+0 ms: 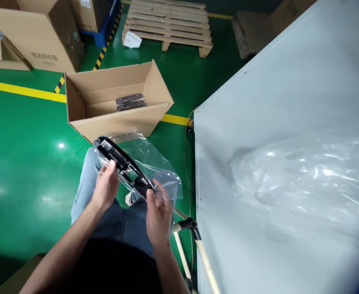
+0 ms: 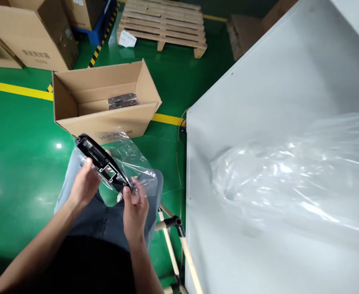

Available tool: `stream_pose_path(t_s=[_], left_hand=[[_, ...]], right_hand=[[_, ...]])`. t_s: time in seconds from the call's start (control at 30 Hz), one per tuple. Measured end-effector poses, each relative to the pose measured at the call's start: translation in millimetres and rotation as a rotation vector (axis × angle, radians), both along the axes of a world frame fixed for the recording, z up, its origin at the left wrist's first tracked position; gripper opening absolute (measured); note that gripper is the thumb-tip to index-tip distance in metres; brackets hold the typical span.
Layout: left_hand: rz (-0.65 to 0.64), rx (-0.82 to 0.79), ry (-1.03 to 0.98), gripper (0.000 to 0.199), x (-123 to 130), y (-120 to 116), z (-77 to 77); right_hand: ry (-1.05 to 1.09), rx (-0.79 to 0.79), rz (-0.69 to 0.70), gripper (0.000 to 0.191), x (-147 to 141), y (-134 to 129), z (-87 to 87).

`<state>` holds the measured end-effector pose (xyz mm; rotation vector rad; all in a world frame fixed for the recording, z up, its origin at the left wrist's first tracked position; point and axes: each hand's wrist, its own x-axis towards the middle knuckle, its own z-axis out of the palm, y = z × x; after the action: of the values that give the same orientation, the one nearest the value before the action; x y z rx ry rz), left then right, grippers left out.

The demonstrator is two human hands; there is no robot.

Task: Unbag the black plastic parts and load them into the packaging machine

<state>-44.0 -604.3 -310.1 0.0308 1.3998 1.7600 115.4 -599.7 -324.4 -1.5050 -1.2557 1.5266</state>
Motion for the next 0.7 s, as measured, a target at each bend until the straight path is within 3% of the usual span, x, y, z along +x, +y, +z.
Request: stream_pose_path(t_s=[0.1, 0.23, 0.33, 0.47, 0.57, 0.63, 0.7], left_hand=[[-0.039, 0.019, -0.130, 0.042, 15, -6, -0.7], [-0.030, -0.067, -0.038, 0.035, 14, -9, 0.6], [-0.056, -0.113, 0.015, 0.034, 8, -12, 4.8], [-0.091, -0.126, -0.017, 0.037, 1, -19, 11.7], [-0.130, -0.131, -0.079, 0.038, -2, -21, 13.8], [-0.106, -0.122, -0.087, 0.037, -3, -19, 13.7], [-0.071, -0.101, -0.069, 0.037, -3, -15, 12.7]], right_hand=[[0.006, 0.022, 0.003, 0.058, 4, 5, 4.8], [-0.028, 0.063, -0.044, 0.061, 8, 10, 5.0], [-0.010, -0.011, -0.065, 0.065, 13, 19, 6.1], [0.130, -0.067, -0.211, 0.063, 22, 41, 6.6], [0.244, -0.148, -0.172, 0.060, 29, 54, 2.5], [0.278, -0.212, -0.149, 0.060, 33, 59, -1.1], [0.242, -0.203, -0.231, 0.066, 36, 59, -3.0]])
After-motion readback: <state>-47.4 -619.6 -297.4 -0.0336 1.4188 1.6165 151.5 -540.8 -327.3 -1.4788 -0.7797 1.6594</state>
